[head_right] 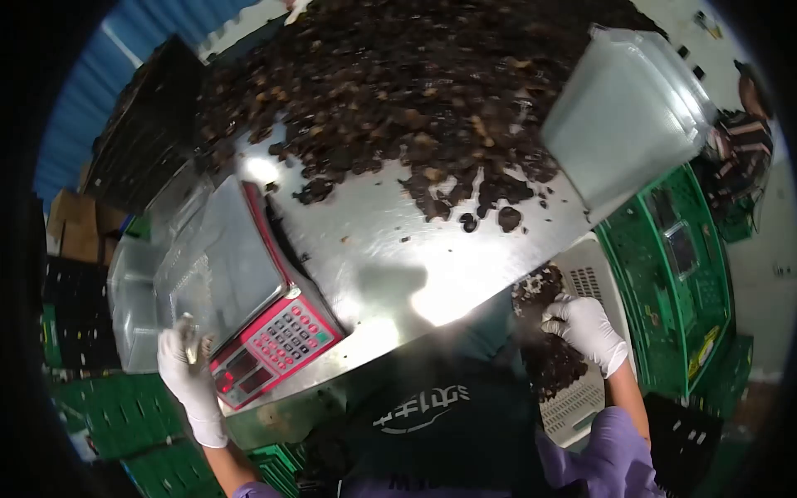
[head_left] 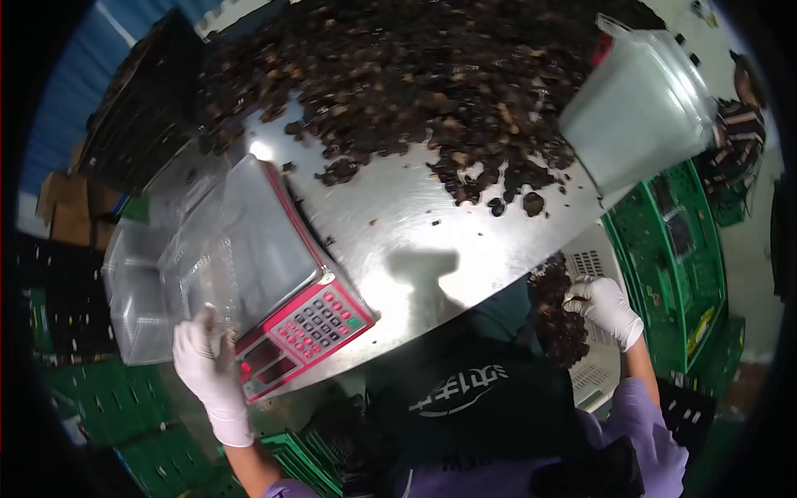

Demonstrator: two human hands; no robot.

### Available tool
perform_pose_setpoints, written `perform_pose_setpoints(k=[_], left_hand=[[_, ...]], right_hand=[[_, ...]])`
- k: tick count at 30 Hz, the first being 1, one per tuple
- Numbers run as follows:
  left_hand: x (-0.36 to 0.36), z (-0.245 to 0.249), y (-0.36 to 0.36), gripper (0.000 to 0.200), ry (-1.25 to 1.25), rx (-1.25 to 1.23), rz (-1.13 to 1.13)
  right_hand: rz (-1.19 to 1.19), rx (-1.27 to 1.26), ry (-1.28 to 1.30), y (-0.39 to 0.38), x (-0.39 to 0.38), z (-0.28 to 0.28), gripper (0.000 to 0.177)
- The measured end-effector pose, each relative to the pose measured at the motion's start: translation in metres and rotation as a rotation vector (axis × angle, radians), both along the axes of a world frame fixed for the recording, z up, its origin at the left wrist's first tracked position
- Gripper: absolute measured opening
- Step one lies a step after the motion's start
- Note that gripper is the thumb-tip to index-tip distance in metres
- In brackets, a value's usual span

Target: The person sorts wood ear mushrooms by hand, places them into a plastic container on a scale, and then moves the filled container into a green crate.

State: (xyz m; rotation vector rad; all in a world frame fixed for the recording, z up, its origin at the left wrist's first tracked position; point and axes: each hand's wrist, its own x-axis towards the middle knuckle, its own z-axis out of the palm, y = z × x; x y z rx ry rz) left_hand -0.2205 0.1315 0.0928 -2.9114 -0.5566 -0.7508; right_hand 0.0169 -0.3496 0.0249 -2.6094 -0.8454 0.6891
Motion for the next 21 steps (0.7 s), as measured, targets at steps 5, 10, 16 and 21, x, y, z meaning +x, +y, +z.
perform_pose_setpoints(k=[5,10,16,21], left_hand=[[0.038,0.009,-0.059,0.071,0.039,-0.026,0.067],[0.089,-0.027,-0.139,0.084,0.039,-0.657,-0.344],[0.205,-0.131,-0.148,0.105,0.316,-0.514,0.316],[0.231,-0.170,-0.188,0.101,0.211,-0.273,0.094]], right_hand=[[-0.417,0.219,0.249,-0.037,-0.011,-0.020,0.008],[-0.751,1.027,0.830,-0.008,0.004,-0.030,0.016],[-0.709,1.278,0.741,-0.005,0.028,-0.038,0.023],[-0.787,1.200,0.633,-0.030,0.020,-0.038,0.018]])
